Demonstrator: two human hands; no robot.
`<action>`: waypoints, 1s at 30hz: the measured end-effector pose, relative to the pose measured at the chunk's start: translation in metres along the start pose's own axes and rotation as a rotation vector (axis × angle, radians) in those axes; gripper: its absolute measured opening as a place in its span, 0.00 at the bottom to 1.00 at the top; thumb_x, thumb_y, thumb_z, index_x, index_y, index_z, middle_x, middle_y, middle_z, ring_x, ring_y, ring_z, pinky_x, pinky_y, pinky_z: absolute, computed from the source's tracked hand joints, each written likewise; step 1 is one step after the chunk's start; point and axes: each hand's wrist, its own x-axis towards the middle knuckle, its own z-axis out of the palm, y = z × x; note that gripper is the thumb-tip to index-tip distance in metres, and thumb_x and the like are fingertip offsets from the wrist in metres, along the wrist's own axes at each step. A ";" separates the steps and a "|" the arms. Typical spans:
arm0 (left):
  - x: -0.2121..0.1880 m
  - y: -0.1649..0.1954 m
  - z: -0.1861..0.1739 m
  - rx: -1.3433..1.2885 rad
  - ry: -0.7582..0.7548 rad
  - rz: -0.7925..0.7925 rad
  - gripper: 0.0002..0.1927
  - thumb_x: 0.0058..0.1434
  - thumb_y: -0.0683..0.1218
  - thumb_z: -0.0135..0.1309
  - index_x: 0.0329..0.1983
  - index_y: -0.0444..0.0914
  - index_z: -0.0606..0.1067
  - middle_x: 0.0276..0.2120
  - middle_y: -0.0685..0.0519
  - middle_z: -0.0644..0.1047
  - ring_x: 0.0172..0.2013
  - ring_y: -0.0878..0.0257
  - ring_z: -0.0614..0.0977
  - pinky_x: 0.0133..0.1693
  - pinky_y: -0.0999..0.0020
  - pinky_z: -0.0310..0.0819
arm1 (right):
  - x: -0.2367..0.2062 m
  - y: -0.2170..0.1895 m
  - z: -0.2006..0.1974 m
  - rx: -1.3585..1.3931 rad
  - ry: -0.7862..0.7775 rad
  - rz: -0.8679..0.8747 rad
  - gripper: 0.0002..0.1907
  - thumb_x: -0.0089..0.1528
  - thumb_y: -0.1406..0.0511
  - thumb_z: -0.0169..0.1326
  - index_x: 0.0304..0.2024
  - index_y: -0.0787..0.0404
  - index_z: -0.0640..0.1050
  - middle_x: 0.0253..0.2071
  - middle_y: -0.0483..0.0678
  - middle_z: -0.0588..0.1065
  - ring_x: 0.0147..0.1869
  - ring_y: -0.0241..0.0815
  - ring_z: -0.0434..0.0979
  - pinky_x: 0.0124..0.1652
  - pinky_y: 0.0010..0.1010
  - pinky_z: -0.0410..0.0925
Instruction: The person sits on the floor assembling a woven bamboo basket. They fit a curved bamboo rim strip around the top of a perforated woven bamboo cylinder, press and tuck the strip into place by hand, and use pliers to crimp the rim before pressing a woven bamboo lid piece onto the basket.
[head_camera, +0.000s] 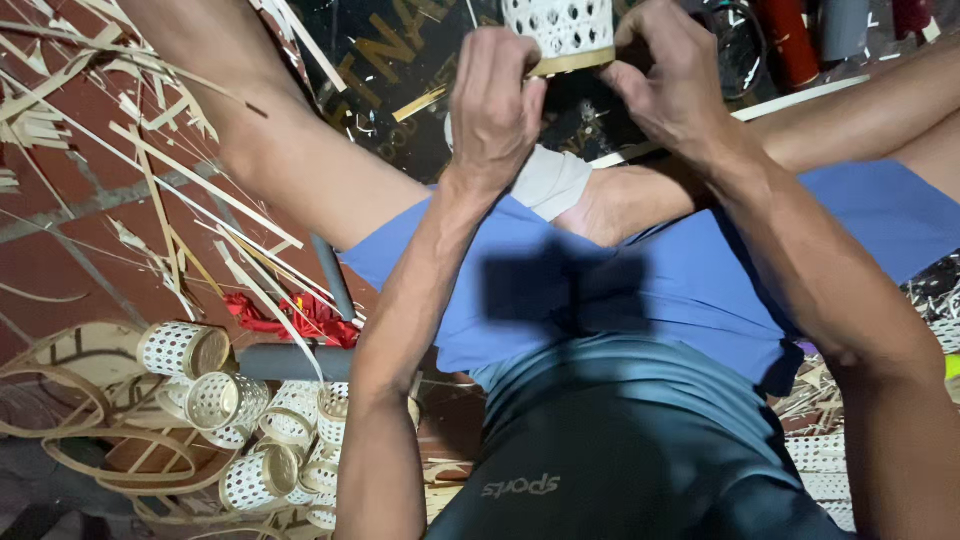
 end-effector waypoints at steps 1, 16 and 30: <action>0.001 -0.001 0.001 0.006 -0.011 0.011 0.18 0.54 0.33 0.61 0.45 0.34 0.69 0.42 0.44 0.69 0.45 0.46 0.74 0.48 0.52 0.71 | 0.003 -0.005 -0.001 -0.019 -0.006 -0.019 0.17 0.59 0.76 0.65 0.46 0.68 0.71 0.40 0.55 0.72 0.42 0.52 0.74 0.41 0.37 0.68; 0.005 0.005 0.012 0.035 -0.032 0.046 0.19 0.55 0.31 0.61 0.47 0.35 0.69 0.45 0.45 0.69 0.48 0.48 0.74 0.50 0.55 0.72 | 0.018 -0.014 -0.016 -0.367 -0.021 -0.277 0.14 0.60 0.75 0.63 0.42 0.65 0.70 0.39 0.51 0.69 0.42 0.50 0.72 0.40 0.38 0.65; 0.009 0.008 0.019 0.062 -0.113 0.064 0.13 0.59 0.32 0.56 0.45 0.33 0.69 0.45 0.44 0.68 0.50 0.47 0.74 0.51 0.54 0.74 | 0.020 -0.024 -0.016 -0.484 0.011 -0.346 0.12 0.59 0.73 0.61 0.38 0.63 0.70 0.38 0.49 0.70 0.40 0.44 0.73 0.38 0.33 0.65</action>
